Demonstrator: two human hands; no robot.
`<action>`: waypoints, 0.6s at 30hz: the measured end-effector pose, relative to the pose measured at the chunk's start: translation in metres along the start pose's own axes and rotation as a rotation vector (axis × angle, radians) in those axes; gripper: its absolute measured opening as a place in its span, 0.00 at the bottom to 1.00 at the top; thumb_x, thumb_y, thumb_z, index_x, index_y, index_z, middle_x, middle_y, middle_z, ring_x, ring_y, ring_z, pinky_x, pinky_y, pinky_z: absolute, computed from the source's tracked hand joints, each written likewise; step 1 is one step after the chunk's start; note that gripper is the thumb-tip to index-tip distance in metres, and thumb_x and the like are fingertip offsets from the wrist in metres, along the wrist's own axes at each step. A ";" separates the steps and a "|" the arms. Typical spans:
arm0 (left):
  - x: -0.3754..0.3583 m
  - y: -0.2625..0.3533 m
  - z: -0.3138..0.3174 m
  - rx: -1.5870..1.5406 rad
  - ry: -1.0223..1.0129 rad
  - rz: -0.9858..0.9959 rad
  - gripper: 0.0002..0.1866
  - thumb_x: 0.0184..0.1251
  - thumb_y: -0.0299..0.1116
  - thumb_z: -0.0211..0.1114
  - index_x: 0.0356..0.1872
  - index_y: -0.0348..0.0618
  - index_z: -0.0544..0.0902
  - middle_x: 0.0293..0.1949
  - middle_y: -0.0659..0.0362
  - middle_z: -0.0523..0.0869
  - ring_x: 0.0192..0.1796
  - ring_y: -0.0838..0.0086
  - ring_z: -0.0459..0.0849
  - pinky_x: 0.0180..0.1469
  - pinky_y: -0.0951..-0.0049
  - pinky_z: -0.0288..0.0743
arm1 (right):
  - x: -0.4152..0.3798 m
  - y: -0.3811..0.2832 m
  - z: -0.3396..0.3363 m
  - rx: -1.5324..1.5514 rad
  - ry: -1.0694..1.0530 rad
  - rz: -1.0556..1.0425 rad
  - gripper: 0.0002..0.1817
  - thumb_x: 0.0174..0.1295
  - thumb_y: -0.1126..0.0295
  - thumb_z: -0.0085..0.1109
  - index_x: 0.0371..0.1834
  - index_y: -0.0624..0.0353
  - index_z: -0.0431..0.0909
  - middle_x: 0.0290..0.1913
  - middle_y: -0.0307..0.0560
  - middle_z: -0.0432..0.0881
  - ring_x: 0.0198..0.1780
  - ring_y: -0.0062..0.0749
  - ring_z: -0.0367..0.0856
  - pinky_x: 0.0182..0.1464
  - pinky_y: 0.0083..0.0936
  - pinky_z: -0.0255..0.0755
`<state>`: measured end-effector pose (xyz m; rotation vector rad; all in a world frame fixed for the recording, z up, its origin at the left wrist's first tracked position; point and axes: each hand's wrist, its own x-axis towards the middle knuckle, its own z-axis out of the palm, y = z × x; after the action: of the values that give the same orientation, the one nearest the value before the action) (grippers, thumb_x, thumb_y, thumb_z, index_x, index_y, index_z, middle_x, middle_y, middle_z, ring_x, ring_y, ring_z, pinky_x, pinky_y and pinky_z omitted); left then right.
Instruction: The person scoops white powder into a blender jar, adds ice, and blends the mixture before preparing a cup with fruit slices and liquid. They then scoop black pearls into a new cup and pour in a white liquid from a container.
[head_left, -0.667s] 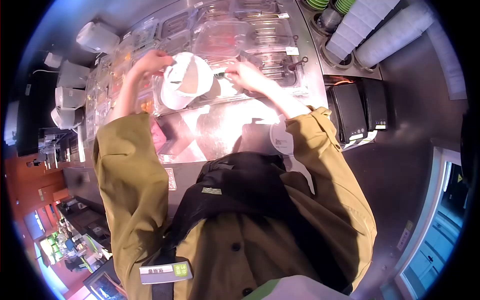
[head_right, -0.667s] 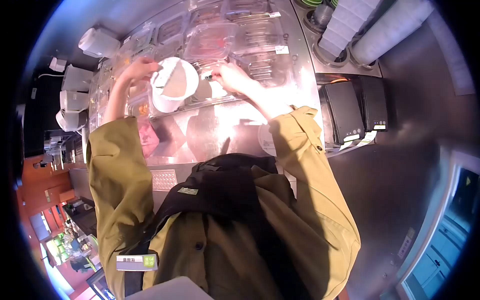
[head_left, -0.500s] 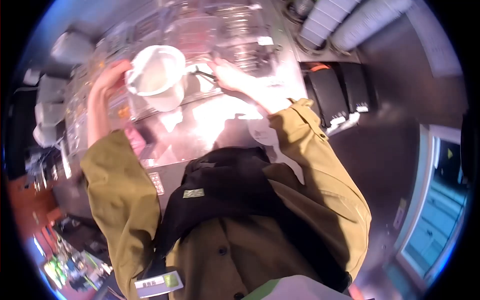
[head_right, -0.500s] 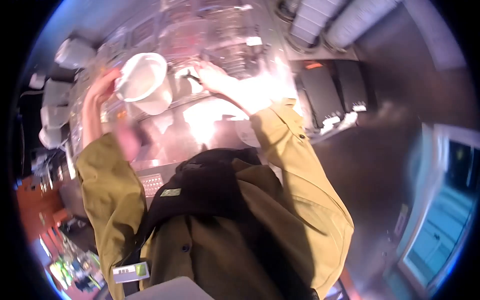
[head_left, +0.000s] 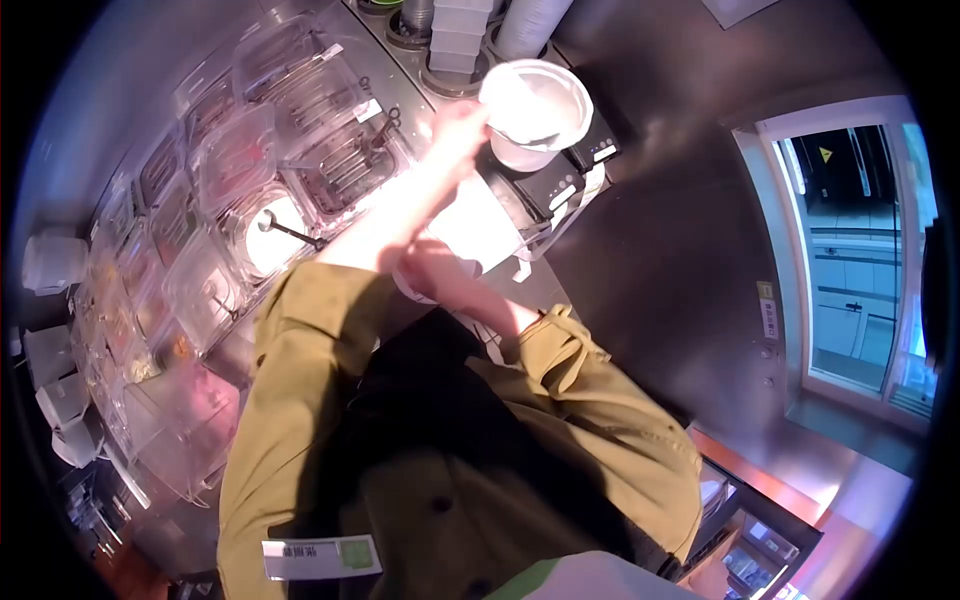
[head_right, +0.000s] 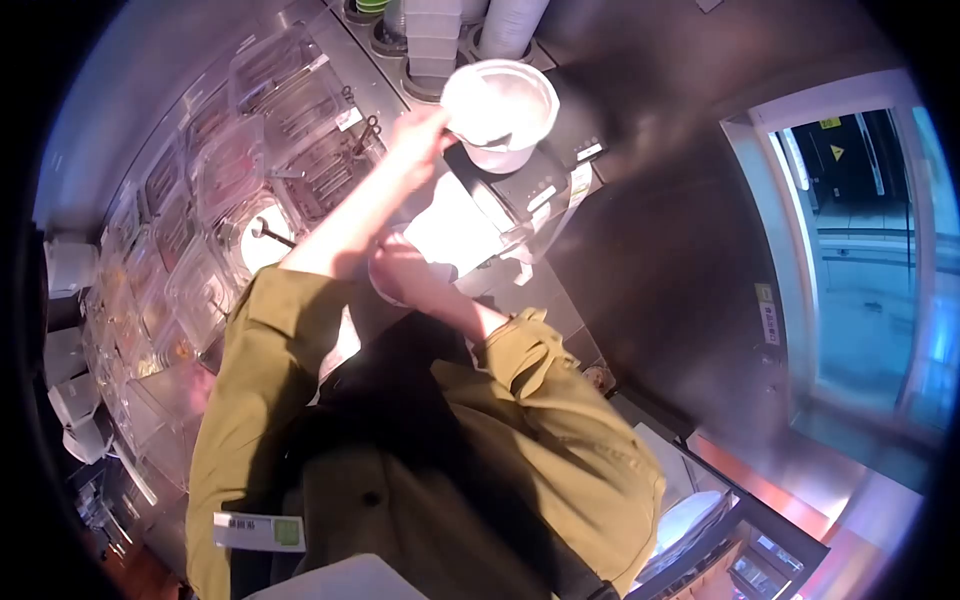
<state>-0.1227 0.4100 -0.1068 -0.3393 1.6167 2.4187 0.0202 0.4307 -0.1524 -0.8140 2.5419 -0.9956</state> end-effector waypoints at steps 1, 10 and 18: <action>0.003 -0.004 0.015 0.050 0.014 0.002 0.07 0.53 0.27 0.59 0.31 0.33 0.78 0.28 0.60 0.79 0.30 0.77 0.76 0.32 0.78 0.71 | 0.002 0.001 0.003 0.029 0.040 0.009 0.14 0.49 0.74 0.47 0.40 0.64 0.73 0.38 0.53 0.73 0.43 0.41 0.74 0.42 0.32 0.70; -0.027 0.046 0.037 0.482 0.252 0.275 0.27 0.66 0.49 0.46 0.23 0.32 0.78 0.21 0.45 0.79 0.28 0.56 0.80 0.34 0.58 0.69 | 0.042 -0.007 -0.002 1.089 -0.129 -0.415 0.19 0.49 0.62 0.60 0.44 0.57 0.72 0.40 0.42 0.72 0.44 0.31 0.72 0.41 0.25 0.68; -0.232 0.060 -0.115 0.198 0.400 0.995 0.12 0.61 0.29 0.51 0.43 0.32 0.69 0.41 0.50 0.73 0.40 0.65 0.75 0.42 0.71 0.71 | 0.104 -0.062 0.040 -0.061 -0.009 -0.160 0.32 0.47 0.57 0.63 0.56 0.54 0.64 0.43 0.59 0.75 0.41 0.53 0.76 0.40 0.42 0.70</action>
<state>0.0884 0.2702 -0.0255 0.0654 2.6641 2.9104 -0.0200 0.3104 -0.1449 -1.0507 2.5424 -0.9624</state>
